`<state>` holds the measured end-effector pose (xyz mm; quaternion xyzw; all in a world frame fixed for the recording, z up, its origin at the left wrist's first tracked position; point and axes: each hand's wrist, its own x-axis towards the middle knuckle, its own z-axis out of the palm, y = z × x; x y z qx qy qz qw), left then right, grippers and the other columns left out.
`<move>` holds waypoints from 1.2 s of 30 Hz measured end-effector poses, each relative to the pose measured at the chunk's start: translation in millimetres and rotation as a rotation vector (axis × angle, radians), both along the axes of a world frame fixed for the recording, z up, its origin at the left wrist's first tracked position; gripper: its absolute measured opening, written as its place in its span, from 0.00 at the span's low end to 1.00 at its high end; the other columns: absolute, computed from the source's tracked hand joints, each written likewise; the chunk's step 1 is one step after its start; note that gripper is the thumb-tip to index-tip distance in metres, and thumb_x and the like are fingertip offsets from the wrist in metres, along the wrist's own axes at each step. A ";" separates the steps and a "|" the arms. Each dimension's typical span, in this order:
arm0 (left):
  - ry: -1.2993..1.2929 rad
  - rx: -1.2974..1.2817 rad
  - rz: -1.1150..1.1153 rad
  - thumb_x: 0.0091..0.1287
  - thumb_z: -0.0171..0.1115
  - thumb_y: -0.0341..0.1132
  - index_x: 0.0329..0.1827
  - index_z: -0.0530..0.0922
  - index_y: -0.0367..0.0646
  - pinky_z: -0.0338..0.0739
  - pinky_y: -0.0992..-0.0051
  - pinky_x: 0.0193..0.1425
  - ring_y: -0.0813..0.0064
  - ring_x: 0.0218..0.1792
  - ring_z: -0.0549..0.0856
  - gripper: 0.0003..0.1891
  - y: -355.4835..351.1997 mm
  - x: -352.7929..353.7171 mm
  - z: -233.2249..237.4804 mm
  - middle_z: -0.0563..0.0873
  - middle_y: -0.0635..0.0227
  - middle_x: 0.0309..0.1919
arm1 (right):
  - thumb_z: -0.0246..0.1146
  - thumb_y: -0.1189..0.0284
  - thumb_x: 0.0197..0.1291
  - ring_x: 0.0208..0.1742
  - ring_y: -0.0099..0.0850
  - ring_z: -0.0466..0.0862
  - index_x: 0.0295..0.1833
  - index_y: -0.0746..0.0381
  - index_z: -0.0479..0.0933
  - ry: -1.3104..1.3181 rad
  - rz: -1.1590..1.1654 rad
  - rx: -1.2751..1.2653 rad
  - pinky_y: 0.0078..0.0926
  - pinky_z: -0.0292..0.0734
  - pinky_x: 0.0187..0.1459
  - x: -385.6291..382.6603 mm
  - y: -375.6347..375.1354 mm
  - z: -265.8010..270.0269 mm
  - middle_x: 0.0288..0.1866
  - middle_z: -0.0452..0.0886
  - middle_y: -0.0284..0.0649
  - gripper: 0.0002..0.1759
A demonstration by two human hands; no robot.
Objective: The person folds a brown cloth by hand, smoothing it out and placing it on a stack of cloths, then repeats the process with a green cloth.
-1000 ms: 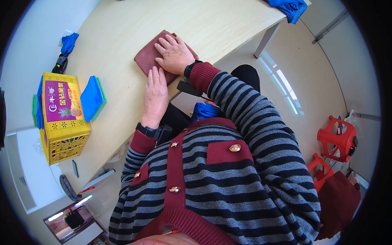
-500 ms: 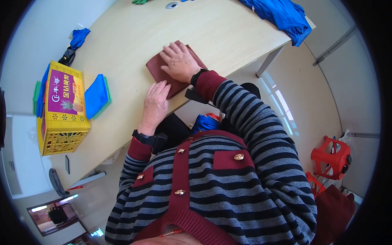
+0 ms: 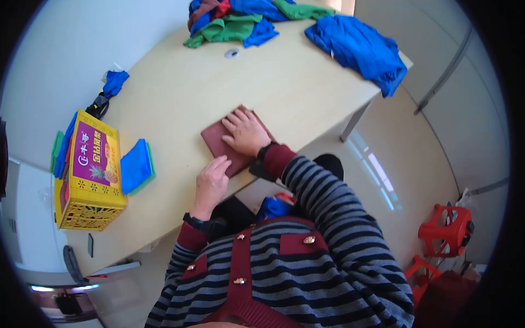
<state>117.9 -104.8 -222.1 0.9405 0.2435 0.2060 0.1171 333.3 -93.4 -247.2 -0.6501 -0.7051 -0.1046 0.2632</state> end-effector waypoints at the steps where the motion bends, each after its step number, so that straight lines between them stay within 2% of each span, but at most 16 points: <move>1: -0.039 0.025 0.016 0.60 0.60 0.22 0.58 0.81 0.33 0.79 0.60 0.66 0.50 0.63 0.82 0.20 7.3 11.0 5.5 0.83 0.48 0.62 | 0.57 0.51 0.71 0.77 0.47 0.67 0.69 0.61 0.76 0.016 -0.005 -0.010 0.47 0.57 0.78 2.0 -0.3 1.1 0.70 0.76 0.44 0.31; 4: -0.136 0.042 0.166 0.65 0.64 0.29 0.60 0.80 0.34 0.77 0.59 0.69 0.49 0.64 0.81 0.20 23.0 24.1 20.2 0.82 0.48 0.63 | 0.57 0.51 0.71 0.78 0.47 0.66 0.70 0.61 0.75 0.035 0.000 -0.028 0.48 0.55 0.79 -1.7 -2.1 4.1 0.73 0.74 0.44 0.31; 6: -0.145 0.193 0.240 0.70 0.65 0.38 0.63 0.79 0.34 0.70 0.57 0.75 0.49 0.68 0.77 0.22 45.0 40.1 5.9 0.80 0.48 0.66 | 0.57 0.54 0.70 0.79 0.46 0.65 0.72 0.61 0.73 0.043 0.009 -0.066 0.48 0.55 0.79 -2.0 -1.7 5.5 0.74 0.73 0.44 0.31; 8: -0.097 0.108 0.304 0.73 0.60 0.46 0.67 0.76 0.33 0.61 0.54 0.79 0.50 0.73 0.72 0.28 59.7 53.7 -7.6 0.77 0.48 0.69 | 0.59 0.59 0.68 0.79 0.46 0.65 0.72 0.61 0.72 0.025 0.042 -0.044 0.49 0.55 0.80 -1.0 1.9 2.8 0.74 0.73 0.44 0.30; 10: -0.104 0.066 0.345 0.75 0.55 0.52 0.69 0.74 0.32 0.58 0.53 0.80 0.52 0.75 0.69 0.31 70.4 58.2 -38.2 0.75 0.48 0.71 | 0.59 0.63 0.65 0.79 0.46 0.65 0.73 0.60 0.72 0.051 0.034 -0.094 0.49 0.54 0.80 -3.5 3.3 2.5 0.75 0.73 0.44 0.31; 15: -0.114 0.065 0.413 0.75 0.54 0.52 0.70 0.74 0.34 0.58 0.55 0.80 0.53 0.75 0.69 0.31 68.0 47.7 -37.3 0.75 0.51 0.71 | 0.59 0.64 0.66 0.81 0.47 0.63 0.75 0.60 0.70 -0.006 0.097 -0.093 0.51 0.53 0.80 -5.6 7.3 -7.6 0.77 0.71 0.44 0.32; 22: -0.139 0.084 0.383 0.74 0.56 0.50 0.69 0.75 0.35 0.59 0.56 0.79 0.53 0.74 0.69 0.30 65.8 47.8 -42.7 0.75 0.52 0.69 | 0.56 0.62 0.71 0.82 0.48 0.61 0.76 0.60 0.69 -0.017 0.037 -0.161 0.51 0.51 0.81 -5.0 5.9 -9.6 0.79 0.69 0.44 0.30; 30: -0.096 0.039 0.390 0.74 0.56 0.51 0.72 0.72 0.35 0.55 0.50 0.81 0.52 0.75 0.67 0.32 60.1 47.9 -34.1 0.72 0.50 0.72 | 0.54 0.61 0.72 0.83 0.49 0.59 0.77 0.61 0.67 -0.018 0.033 -0.219 0.52 0.50 0.81 -5.1 4.6 -6.8 0.79 0.68 0.45 0.31; 34: -0.034 0.079 0.420 0.76 0.53 0.55 0.74 0.70 0.35 0.51 0.47 0.82 0.50 0.78 0.64 0.34 53.0 47.2 -29.3 0.70 0.48 0.75 | 0.55 0.60 0.73 0.83 0.46 0.60 0.78 0.58 0.67 -0.015 0.028 -0.214 0.50 0.51 0.81 -5.3 13.1 -9.7 0.80 0.68 0.42 0.31; 36: -0.065 0.016 0.408 0.76 0.50 0.58 0.75 0.69 0.35 0.49 0.46 0.83 0.50 0.79 0.62 0.37 40.4 53.7 -36.1 0.67 0.47 0.76 | 0.54 0.59 0.73 0.83 0.46 0.60 0.78 0.58 0.67 -0.034 0.031 -0.214 0.50 0.51 0.81 -1.4 14.3 -14.7 0.80 0.68 0.41 0.31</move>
